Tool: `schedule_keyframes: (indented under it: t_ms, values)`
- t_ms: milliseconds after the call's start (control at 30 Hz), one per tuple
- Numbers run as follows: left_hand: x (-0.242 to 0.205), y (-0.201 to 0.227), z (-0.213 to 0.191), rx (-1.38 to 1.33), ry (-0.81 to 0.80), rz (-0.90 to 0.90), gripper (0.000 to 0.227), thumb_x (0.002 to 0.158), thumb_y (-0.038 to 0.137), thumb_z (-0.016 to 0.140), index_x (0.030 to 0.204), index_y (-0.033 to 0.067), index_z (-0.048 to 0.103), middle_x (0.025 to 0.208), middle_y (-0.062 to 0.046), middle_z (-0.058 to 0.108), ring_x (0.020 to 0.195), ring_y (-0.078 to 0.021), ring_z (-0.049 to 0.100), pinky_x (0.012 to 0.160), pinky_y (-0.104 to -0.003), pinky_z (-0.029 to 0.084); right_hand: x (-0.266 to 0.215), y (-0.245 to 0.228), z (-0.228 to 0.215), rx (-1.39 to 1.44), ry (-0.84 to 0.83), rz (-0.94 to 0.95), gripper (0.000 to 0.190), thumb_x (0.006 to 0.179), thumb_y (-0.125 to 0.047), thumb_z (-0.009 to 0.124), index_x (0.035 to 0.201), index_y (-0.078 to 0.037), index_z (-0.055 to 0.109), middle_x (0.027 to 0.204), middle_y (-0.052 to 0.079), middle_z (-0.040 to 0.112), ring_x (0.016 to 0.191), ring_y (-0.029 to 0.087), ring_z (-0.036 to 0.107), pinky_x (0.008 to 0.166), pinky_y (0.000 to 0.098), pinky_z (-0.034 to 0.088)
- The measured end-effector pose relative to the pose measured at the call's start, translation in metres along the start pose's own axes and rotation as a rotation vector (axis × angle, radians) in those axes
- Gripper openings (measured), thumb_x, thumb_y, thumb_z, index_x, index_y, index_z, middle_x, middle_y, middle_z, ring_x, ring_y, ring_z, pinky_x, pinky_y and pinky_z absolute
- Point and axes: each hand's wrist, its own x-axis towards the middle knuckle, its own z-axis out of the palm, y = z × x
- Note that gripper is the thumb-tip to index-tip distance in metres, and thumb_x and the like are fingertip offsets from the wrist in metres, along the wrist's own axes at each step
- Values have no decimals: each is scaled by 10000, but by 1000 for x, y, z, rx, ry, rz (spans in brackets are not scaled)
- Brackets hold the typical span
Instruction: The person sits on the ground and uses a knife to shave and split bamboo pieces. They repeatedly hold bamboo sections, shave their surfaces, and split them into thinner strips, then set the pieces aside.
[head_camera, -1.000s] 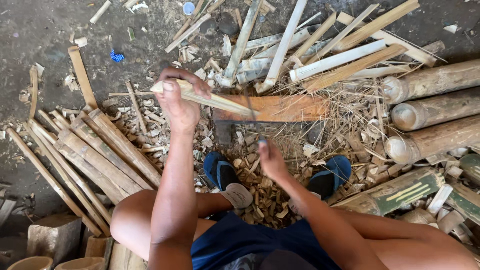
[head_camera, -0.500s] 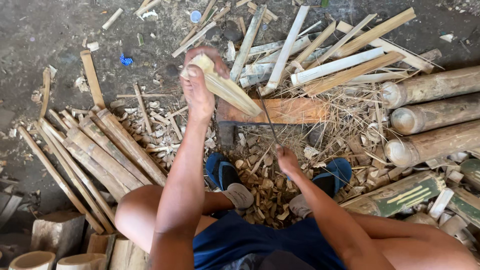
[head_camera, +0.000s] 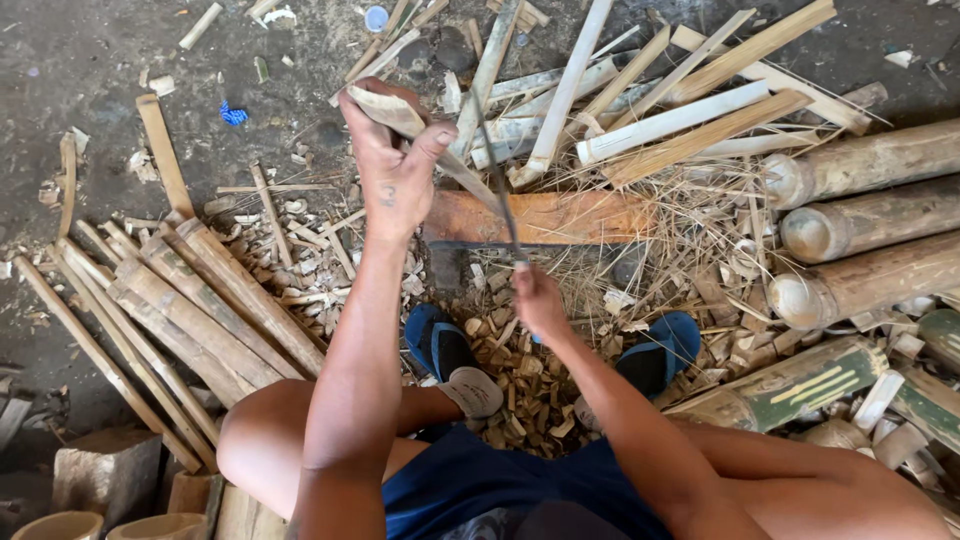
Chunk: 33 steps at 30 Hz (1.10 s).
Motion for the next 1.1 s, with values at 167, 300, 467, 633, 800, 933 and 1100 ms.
schedule_keyframes:
  t_ms: [167, 300, 467, 633, 800, 933, 1100]
  values:
    - [5, -6, 5, 221, 123, -7, 712, 919, 96, 844, 1409, 41, 330, 1202, -74, 576, 1118, -194, 614, 1008, -319, 562, 26, -3, -28, -333, 58, 361, 373, 1040, -552, 343, 1032, -229, 528, 548, 13, 476, 401, 112, 376, 335, 297, 334]
    - [-3, -31, 33, 121, 409, 12, 662, 939, 70, 802, 1450, 12, 385, 1240, -87, 587, 1126, -182, 564, 1048, -304, 478, 35, -6, -7, -76, -37, -31, 449, 1074, -475, 348, 1011, -83, 557, 573, -15, 460, 409, 97, 403, 327, 292, 360]
    - [-18, -64, 17, 119, 479, 19, 540, 981, 93, 802, 1384, 4, 455, 1194, -63, 564, 1086, -144, 534, 993, -284, 472, 45, 32, 20, -69, 27, -179, 444, 1106, -446, 358, 1012, -68, 570, 564, -16, 418, 416, 94, 400, 359, 300, 362]
    - [-31, -104, -7, 97, 457, -92, 403, 1015, 135, 777, 1261, -7, 491, 1044, -48, 611, 897, -137, 589, 778, -289, 548, 67, 60, -25, -337, 136, 296, 417, 1081, -455, 363, 987, -93, 549, 548, 11, 511, 397, 137, 501, 436, 357, 459]
    - [-77, -149, -4, 183, 112, -444, 472, 981, 148, 651, 1392, 33, 449, 1061, -79, 686, 787, -143, 594, 664, -307, 539, 55, 54, -41, -144, 52, 336, 506, 1109, -489, 417, 921, -24, 486, 600, 34, 436, 432, 159, 429, 443, 397, 434]
    - [-86, -161, -43, 250, 233, -240, 361, 1054, 81, 669, 1341, -19, 474, 1109, -142, 689, 964, -170, 639, 854, -332, 544, 35, 42, -18, -172, -19, 231, 441, 1064, -485, 408, 928, -86, 534, 588, 35, 456, 442, 152, 444, 432, 377, 424]
    - [-81, -132, -122, 312, 523, -511, 536, 923, 160, 688, 1359, 16, 412, 1072, -209, 701, 923, -296, 670, 804, -406, 556, 44, 15, 35, -113, -272, 62, 494, 1069, -537, 436, 949, -69, 541, 631, 26, 472, 480, 128, 473, 429, 355, 432]
